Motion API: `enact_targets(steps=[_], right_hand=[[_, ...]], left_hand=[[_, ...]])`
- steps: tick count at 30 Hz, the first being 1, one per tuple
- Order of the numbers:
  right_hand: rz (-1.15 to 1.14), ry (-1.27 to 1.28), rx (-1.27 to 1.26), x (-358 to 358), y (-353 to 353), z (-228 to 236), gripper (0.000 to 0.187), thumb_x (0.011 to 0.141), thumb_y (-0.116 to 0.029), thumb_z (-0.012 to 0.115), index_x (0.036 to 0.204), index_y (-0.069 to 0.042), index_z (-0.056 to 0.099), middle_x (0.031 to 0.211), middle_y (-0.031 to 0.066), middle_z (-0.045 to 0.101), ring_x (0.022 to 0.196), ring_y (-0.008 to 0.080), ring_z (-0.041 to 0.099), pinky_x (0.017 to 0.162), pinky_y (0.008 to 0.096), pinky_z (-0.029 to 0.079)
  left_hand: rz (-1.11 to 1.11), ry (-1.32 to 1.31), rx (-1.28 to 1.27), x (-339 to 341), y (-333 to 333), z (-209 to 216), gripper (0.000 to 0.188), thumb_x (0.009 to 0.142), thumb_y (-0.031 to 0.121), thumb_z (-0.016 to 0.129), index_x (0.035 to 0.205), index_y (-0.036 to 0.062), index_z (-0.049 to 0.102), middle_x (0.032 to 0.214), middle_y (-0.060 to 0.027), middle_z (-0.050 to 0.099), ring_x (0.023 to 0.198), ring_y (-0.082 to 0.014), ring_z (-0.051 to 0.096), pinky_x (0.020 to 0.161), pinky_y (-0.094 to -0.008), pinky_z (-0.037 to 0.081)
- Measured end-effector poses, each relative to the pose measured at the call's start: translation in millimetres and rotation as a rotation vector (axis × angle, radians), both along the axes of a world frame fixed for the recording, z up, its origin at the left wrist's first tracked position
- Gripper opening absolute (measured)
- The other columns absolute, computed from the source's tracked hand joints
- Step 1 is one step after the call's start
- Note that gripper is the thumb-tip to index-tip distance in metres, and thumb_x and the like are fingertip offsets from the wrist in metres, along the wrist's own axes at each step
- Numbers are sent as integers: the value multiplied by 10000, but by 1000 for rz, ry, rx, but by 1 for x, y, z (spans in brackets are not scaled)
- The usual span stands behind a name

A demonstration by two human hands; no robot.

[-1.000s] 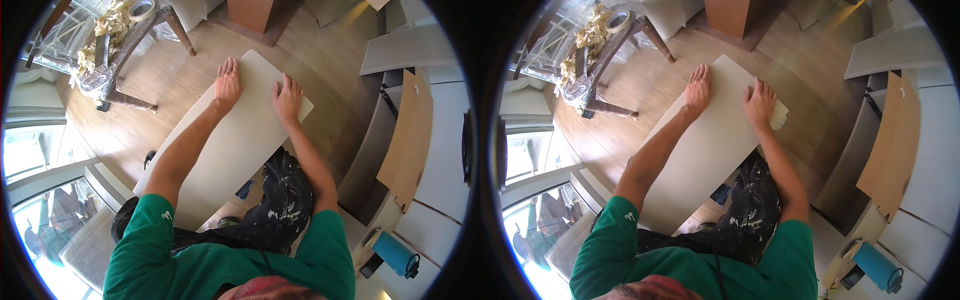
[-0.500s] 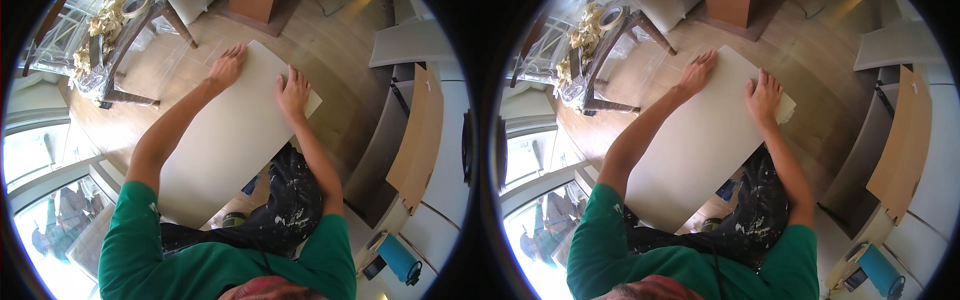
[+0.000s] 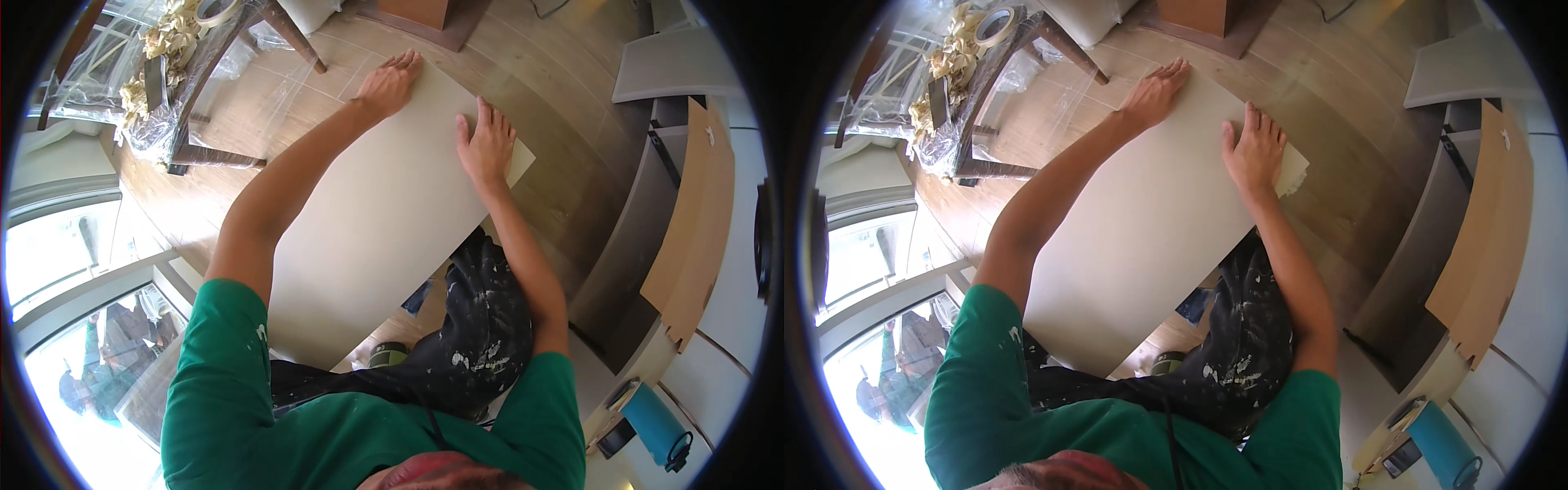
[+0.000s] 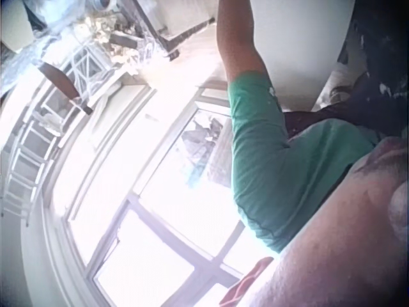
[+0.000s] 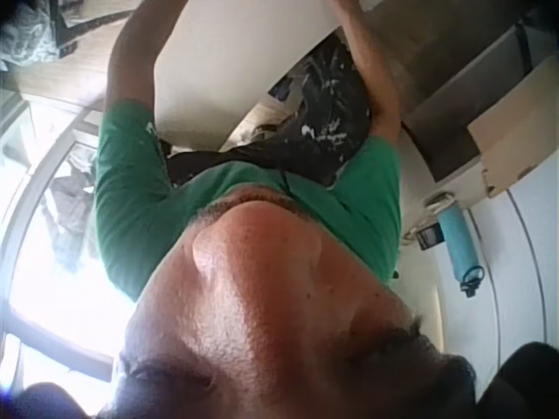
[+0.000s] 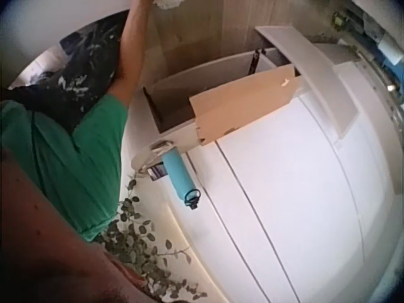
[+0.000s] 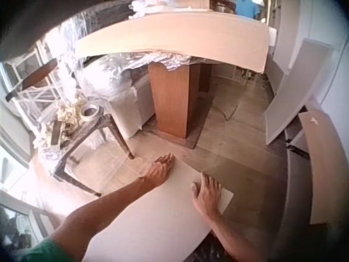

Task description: The person sands the surface and edges of a large rectangular furniture panel using a piece of sandpaper held by hand, then wipes the surface with a cloth.

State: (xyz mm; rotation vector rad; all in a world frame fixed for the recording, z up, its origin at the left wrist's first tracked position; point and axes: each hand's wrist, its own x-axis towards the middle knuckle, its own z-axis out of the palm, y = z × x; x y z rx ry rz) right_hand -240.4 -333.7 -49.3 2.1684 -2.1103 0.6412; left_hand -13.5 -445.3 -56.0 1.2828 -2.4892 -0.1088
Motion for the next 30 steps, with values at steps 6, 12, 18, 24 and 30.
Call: enact_targets(steps=[6, 12, 18, 24, 30], right_hand=[[-16, 39, -17, -9, 0, -5, 570, 1005, -426, 594, 1418, -37, 544, 1250, 178, 650, 1189, 345, 598, 1066, 478, 410], [7, 12, 18, -2, -2, 2, 583, 1005, -437, 592, 1431, -42, 539, 1249, 173, 651, 1186, 344, 596, 1054, 481, 416], [-14, 47, -27, -8, 1, -4, 570, 1001, -421, 604, 1416, -35, 541, 1233, 168, 653, 1169, 339, 603, 1035, 476, 426], [4, 28, 7, 1, 0, 6, 561, 1001, -423, 603, 1406, -39, 546, 1227, 172, 650, 1173, 341, 602, 1035, 476, 425], [-10, 20, -11, -10, 1, 0, 565, 1001, -423, 604, 1411, -39, 549, 1232, 172, 652, 1165, 344, 604, 1022, 473, 427]], left_hand=[[-65, 51, 60, 32, 31, 0, 525, 968, 25, 518, 1487, -29, 457, 1510, -262, 511, 1380, -375, 523, 1214, -457, 386], [59, -33, 73, -11, -7, 9, 516, 985, 29, 516, 1493, -35, 450, 1525, -248, 502, 1382, -366, 524, 1201, -465, 403], [-20, 24, 21, 29, 41, 4, 574, 895, -33, 519, 1468, -39, 470, 1501, -277, 516, 1363, -389, 540, 1172, -455, 433], [113, -126, 38, -22, -3, 11, 520, 927, 15, 491, 1435, -82, 445, 1482, -283, 532, 1367, -358, 553, 1163, -426, 445], [18, -23, 24, 27, 49, -3, 547, 927, 36, 505, 1457, -80, 435, 1518, -285, 495, 1394, -360, 529, 1179, -421, 429]])
